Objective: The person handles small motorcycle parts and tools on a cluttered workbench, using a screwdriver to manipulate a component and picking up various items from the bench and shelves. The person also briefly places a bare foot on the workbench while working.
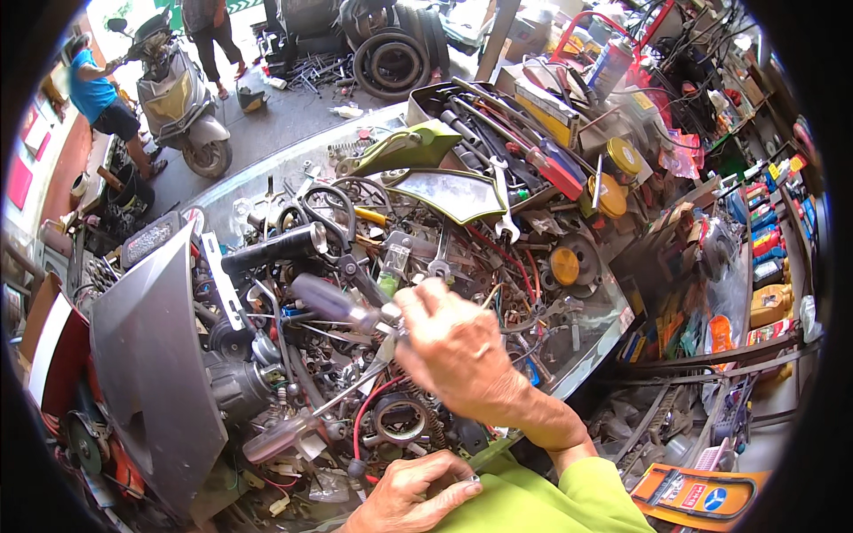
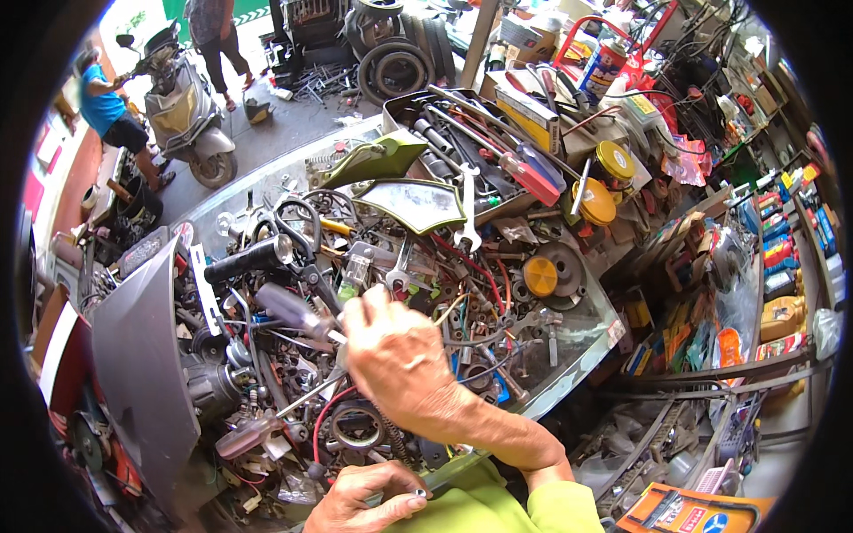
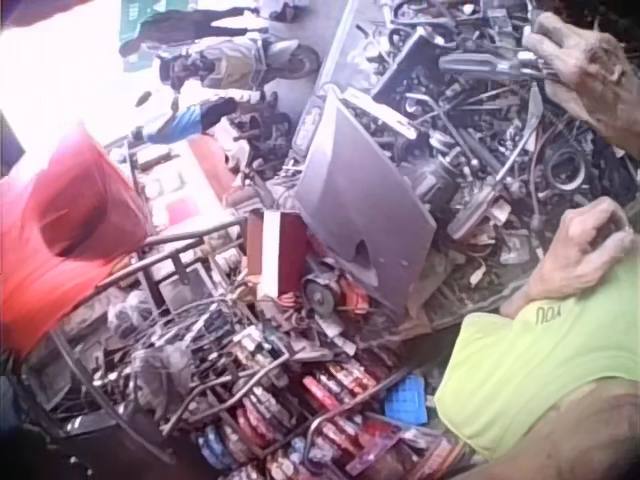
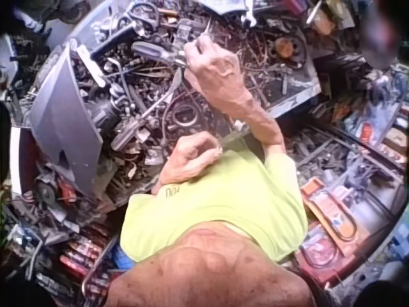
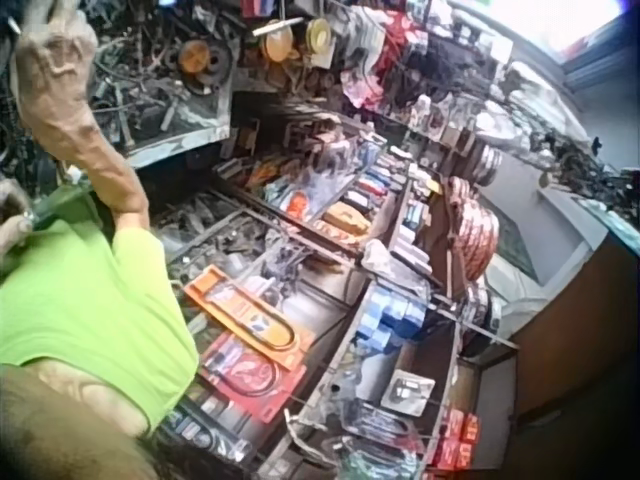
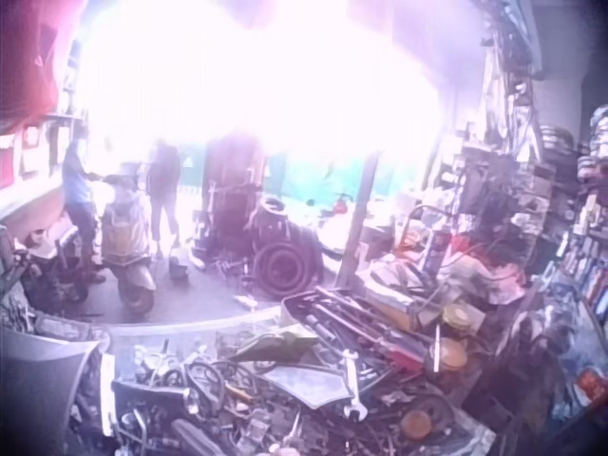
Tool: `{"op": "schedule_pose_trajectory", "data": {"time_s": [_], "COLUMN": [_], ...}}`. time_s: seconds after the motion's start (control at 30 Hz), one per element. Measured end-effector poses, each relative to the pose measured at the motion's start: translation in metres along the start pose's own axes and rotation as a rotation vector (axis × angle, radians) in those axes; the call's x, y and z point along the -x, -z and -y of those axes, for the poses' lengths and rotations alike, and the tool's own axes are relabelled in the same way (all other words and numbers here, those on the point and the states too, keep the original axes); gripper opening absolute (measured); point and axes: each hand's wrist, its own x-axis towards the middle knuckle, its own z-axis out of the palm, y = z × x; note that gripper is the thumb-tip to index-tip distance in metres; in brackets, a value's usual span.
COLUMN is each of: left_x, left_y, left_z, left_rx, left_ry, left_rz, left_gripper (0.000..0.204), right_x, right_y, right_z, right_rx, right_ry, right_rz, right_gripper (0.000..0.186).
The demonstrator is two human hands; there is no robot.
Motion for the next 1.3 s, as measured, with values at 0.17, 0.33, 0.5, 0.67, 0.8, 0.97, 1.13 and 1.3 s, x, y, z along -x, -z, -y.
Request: {"op": "schedule_pose_trajectory", "data": {"time_s": [0.17,0.33,0.5,0.67,0.8,0.97,1.13,1.3], "left_x": [0.005,0.006,0.004,0.003,0.004,0.005,0.006,0.006], "left_y": [-0.003,-0.008,-0.005,-0.006,-0.008,-0.005,-0.006,-0.005], "left_z": [0.012,0.012,0.007,0.004,0.000,-0.003,-0.001,0.000], "left_rx": [0.079,0.080,0.005,0.025,0.077,0.159,0.115,0.193], "left_ry": [0.096,0.085,-0.032,-0.057,0.025,0.154,0.056,0.110], "left_rz": [0.038,0.043,0.018,0.009,-0.001,0.026,-0.012,-0.012], "left_gripper": [0.007,0.008,0.009,0.009,0.006,0.005,0.005,0.007], "right_x": [0.007,0.012,0.006,-0.015,-0.035,-0.048,-0.063,-0.051], "right_y": [-0.022,-0.030,-0.003,0.005,-0.020,-0.023,-0.011,0.012], "right_z": [0.040,0.053,0.043,-0.011,-0.043,-0.041,-0.044,-0.068], "right_rx": [-0.132,-0.152,-0.216,0.001,0.134,0.204,0.209,-0.040], "right_ry": [0.106,0.222,0.154,-0.007,0.069,0.193,0.330,0.385], "right_rz": [0.050,-0.031,-0.047,-0.304,-0.245,-0.148,-0.026,0.023], "right_gripper": [0.049,0.045,0.031,0.007,0.024,0.024,0.014,0.023]}}
